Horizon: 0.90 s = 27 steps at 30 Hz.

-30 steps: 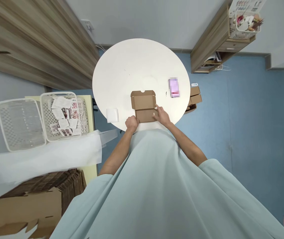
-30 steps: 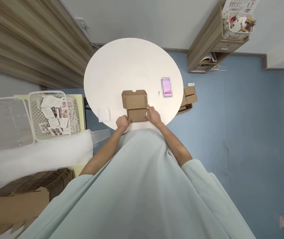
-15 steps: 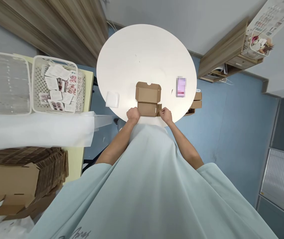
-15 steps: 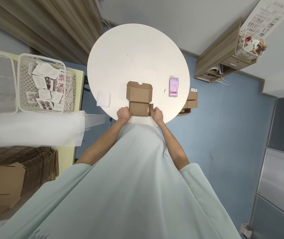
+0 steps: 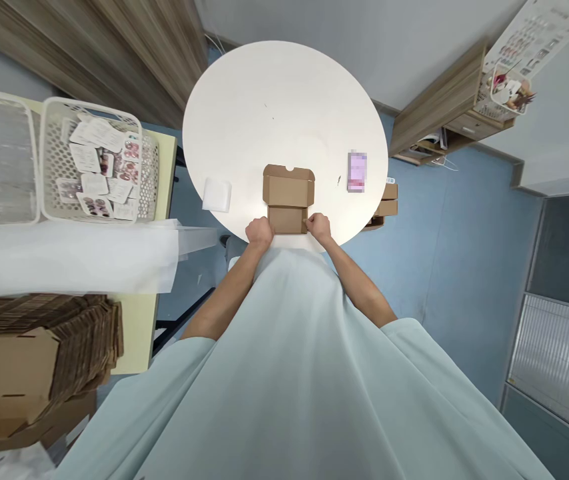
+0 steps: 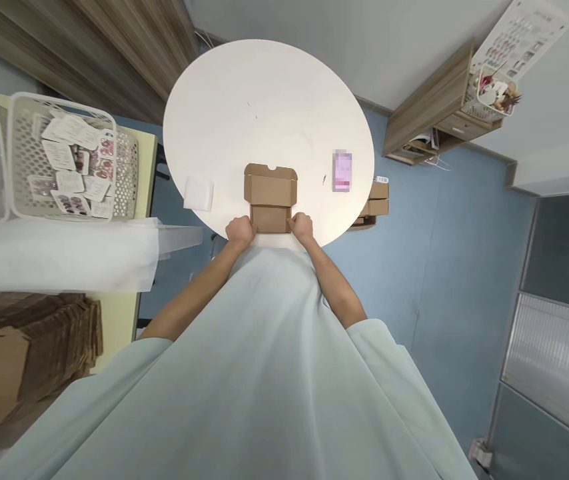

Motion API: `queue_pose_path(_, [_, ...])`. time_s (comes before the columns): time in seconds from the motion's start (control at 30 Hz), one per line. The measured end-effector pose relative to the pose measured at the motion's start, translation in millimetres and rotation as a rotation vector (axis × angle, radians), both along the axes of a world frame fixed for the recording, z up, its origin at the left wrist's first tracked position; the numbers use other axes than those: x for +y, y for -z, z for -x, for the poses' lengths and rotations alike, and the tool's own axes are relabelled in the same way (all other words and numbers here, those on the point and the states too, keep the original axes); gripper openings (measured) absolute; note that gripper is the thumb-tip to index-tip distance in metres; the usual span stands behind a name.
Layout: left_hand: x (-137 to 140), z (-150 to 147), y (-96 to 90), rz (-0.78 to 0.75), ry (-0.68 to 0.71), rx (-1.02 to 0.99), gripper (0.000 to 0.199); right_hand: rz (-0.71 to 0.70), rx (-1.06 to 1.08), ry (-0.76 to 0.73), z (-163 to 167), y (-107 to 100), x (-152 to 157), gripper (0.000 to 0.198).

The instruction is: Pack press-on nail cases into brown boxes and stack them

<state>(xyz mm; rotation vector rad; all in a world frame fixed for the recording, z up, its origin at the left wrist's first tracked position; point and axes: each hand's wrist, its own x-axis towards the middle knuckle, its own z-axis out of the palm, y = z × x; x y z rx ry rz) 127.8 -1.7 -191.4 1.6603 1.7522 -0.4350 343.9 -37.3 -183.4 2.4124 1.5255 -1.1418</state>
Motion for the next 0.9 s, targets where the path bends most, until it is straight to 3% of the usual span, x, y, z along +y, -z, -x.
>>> queue_pose_path(0.23, [-7, 3, -5.0, 0.001, -0.002, -0.013, 0.029, 0.044, -0.166, -0.108, 18, 2, 6, 0.03])
queue_pose_path(0.63, [17, 18, -2.1, -0.028, 0.058, 0.02, 0.032, 0.056, -0.152, -0.084, 29, -13, 24, 0.031])
queue_pose_path(0.9, [6, 32, -3.4, -0.079, 0.03, -0.069, 0.037, 0.048, -0.157, -0.095, 29, -17, 15, 0.03])
